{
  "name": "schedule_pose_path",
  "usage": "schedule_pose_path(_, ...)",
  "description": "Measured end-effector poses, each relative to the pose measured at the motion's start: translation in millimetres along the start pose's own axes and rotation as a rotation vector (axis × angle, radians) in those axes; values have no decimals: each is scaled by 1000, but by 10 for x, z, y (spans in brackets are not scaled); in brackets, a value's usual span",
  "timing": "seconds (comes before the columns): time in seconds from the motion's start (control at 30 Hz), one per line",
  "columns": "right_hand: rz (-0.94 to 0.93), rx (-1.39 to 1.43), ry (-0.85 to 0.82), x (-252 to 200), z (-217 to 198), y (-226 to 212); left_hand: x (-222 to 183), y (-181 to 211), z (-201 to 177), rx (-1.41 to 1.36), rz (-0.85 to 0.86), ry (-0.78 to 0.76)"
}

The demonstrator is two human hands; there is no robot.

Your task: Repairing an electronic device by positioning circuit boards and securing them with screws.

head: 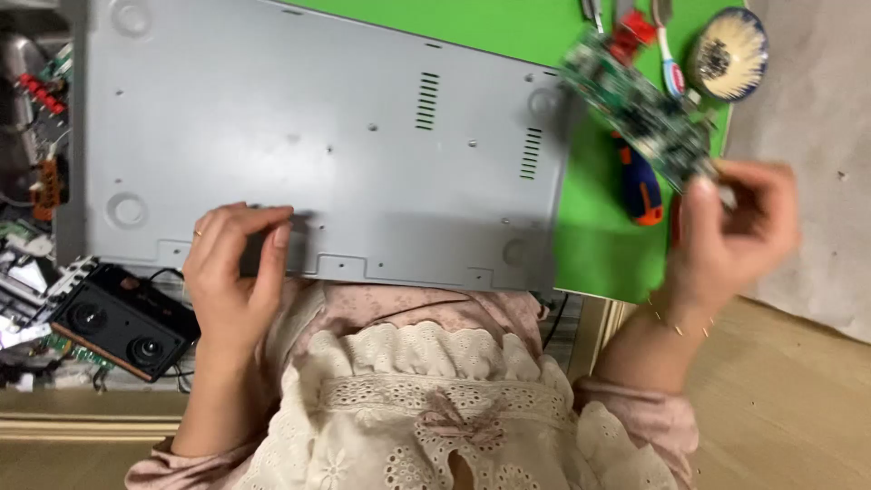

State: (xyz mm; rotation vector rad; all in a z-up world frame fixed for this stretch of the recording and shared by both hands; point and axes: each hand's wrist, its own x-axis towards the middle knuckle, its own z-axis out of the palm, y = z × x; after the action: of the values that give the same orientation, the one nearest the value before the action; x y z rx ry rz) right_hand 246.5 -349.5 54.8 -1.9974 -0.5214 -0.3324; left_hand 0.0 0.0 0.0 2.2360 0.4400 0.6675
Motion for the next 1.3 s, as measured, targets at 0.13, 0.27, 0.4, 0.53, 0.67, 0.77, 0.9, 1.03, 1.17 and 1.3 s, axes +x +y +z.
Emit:
schedule_pose_path(0.13,-46,-55,-104,263,475,-206,-70,-4,211,-7,57,-80)
schedule_pose_path(0.27,-253,-70,-243,445,907,-192,-121,-6,434,-37,166,-190)
schedule_pose_path(0.4,-336,-101,-344,494,1126,-255,-168,3,584,-26,267,-245)
schedule_pose_path(0.53,-461,-161,-364,562,1247,-150,-119,101,587,38,309,-239)
schedule_pose_path(0.67,-506,-369,-413,616,1327,-1,-140,72,611,48,325,-255)
schedule_pose_path(0.77,-504,-462,-449,628,1361,56,-114,96,583,33,331,-243)
schedule_pose_path(0.9,-495,-492,-471,623,1342,134,-83,133,500,9,332,-281)
schedule_pose_path(1.03,-454,-399,-503,496,1146,-45,-36,118,302,-120,282,-241)
schedule_pose_path(1.17,-466,-427,-471,279,801,17,-64,-208,203,-191,287,-83)
schedule_pose_path(1.3,-435,-365,-407,-38,511,12,-103,-447,-223,-125,113,285)
